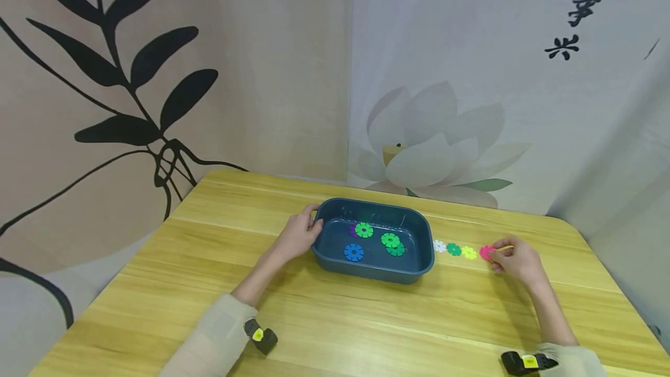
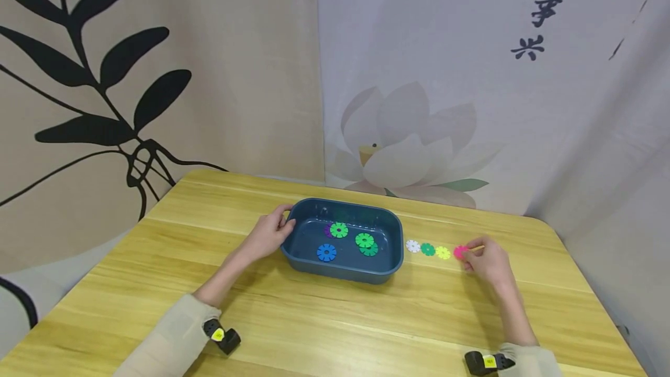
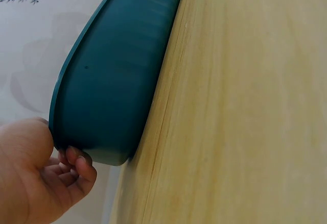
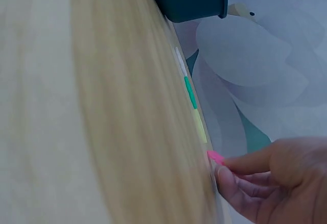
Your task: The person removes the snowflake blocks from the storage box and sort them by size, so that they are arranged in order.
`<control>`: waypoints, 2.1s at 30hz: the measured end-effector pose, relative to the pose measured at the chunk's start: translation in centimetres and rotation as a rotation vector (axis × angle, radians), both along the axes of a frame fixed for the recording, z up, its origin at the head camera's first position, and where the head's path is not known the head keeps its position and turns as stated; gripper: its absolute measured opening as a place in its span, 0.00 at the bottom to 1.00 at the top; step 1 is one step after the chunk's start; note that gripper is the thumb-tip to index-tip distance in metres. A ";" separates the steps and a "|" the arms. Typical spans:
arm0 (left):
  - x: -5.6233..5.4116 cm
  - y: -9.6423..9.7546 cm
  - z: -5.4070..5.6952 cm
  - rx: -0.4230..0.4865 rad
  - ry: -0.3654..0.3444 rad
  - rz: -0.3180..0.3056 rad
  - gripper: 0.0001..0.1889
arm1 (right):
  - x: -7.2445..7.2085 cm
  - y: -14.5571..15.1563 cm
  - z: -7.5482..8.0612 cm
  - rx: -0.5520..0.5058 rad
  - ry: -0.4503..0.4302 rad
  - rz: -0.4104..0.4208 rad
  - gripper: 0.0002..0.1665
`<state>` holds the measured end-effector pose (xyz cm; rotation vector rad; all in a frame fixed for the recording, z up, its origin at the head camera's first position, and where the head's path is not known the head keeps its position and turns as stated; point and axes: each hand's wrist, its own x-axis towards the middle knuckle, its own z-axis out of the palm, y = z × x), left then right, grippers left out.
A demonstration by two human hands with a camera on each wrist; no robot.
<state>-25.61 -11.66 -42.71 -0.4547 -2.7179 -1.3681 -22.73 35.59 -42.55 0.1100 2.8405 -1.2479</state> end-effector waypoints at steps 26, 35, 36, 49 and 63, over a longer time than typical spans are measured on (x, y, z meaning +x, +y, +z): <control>0.0 0.0 0.0 -0.008 -0.005 0.003 0.24 | 0.0 0.0 -0.2 0.087 -0.048 0.008 0.17; 0.0 0.0 0.0 0.003 -0.009 -0.003 0.23 | 0.4 -1.0 0.6 0.143 0.022 0.031 0.19; 0.1 0.0 0.1 0.002 -0.010 -0.003 0.23 | 0.4 -1.2 0.8 0.137 0.034 0.037 0.19; 0.1 0.0 0.3 0.011 -0.019 -0.002 0.23 | 0.8 -5.6 3.7 0.136 0.224 0.086 0.21; -0.1 -0.1 -0.1 0.018 -0.018 0.000 0.23 | 0.3 -11.4 5.2 0.037 0.287 0.166 0.16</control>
